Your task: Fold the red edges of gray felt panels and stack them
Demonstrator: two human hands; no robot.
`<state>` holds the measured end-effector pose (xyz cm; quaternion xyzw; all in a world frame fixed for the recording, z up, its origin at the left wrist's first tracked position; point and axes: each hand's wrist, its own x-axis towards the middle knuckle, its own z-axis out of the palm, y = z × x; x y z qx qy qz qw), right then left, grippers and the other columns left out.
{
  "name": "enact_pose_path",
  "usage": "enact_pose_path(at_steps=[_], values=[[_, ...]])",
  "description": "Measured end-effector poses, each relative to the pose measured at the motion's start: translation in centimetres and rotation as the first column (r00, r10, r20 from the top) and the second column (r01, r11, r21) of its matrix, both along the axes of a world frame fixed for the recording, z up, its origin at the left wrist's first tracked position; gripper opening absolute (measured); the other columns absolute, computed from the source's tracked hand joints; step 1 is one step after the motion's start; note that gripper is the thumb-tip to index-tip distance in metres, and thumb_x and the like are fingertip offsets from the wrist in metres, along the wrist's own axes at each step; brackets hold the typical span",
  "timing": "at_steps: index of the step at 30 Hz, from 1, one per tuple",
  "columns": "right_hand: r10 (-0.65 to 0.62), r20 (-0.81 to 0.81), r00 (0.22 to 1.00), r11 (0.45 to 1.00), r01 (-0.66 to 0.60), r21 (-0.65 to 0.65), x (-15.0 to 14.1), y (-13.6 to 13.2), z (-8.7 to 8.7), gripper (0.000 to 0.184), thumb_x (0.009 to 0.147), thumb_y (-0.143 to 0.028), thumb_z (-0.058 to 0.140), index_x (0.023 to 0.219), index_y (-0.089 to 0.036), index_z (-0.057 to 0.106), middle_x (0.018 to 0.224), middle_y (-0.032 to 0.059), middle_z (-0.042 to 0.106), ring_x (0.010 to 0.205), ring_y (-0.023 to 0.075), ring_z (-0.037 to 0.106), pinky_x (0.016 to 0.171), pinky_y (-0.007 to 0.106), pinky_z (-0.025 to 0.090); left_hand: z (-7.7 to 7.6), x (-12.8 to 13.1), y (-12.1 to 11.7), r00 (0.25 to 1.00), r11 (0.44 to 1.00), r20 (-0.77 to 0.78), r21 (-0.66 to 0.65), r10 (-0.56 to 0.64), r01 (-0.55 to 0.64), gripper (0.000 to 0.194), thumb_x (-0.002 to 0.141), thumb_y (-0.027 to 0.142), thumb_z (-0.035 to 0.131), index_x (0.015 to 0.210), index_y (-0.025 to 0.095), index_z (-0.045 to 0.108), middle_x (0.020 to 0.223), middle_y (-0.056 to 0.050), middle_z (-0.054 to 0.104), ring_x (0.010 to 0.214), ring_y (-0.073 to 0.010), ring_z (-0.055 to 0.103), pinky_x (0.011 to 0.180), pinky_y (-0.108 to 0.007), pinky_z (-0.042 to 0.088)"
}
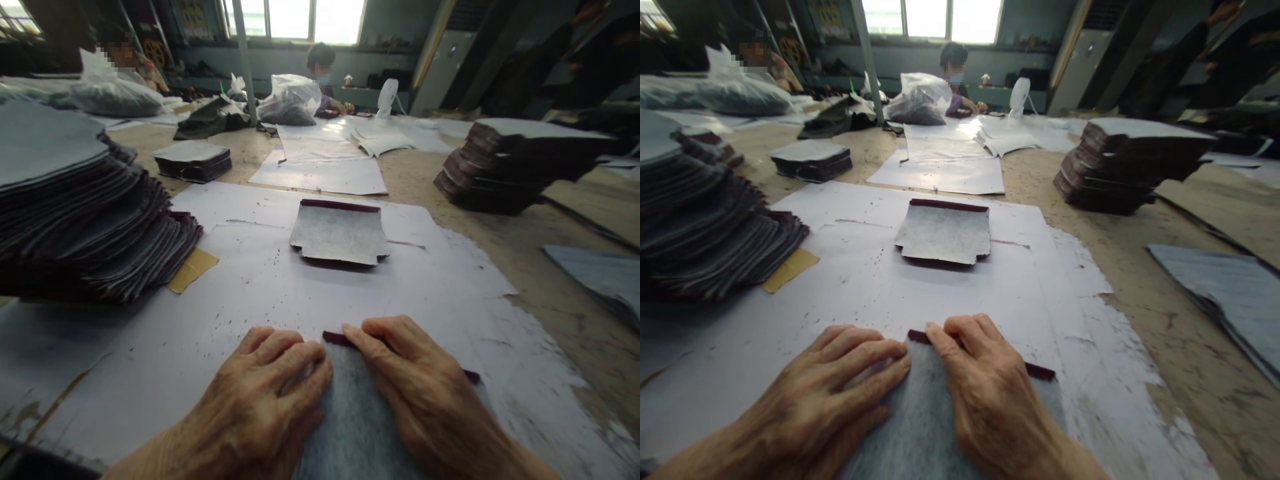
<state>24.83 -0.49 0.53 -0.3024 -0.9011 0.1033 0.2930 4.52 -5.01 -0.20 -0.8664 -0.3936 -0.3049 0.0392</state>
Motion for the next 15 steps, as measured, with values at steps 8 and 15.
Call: enact_pose_path(at_steps=[8, 15], values=[[0.111, 0.151, 0.982, 0.994, -0.113, 0.004, -0.96, -0.57, 0.42, 0.032, 0.083, -0.003, 0.03, 0.096, -0.012, 0.058, 0.089, 0.0085, 0.057, 0.075, 0.0187, 0.046, 0.066, 0.033, 0.047, -0.17, -0.01, -0.03, 0.999, 0.999, 0.033, -0.051, -0.002, 0.004, 0.028, 0.082, 0.016, 0.042, 0.104, 0.014, 0.058, 0.096, -0.008, 0.062, 0.084, -0.0196, 0.054, 0.071, -0.035, 0.045], [-0.179, -0.018, 0.984, 0.984, 0.178, -0.025, 0.01, -0.16, 0.17, 0.02, 0.082, -0.011, 0.044, 0.095, -0.015, 0.059, 0.085, 0.0071, 0.056, 0.081, 0.0196, 0.048, 0.07, 0.036, 0.044, 0.69, 0.0, -0.31, 0.997, 0.992, 0.059, -0.114, -0.042, 0.048, 0.026, 0.081, 0.015, 0.045, 0.104, 0.016, 0.058, 0.102, -0.008, 0.059, 0.091, -0.0211, 0.052, 0.076, -0.037, 0.045]])
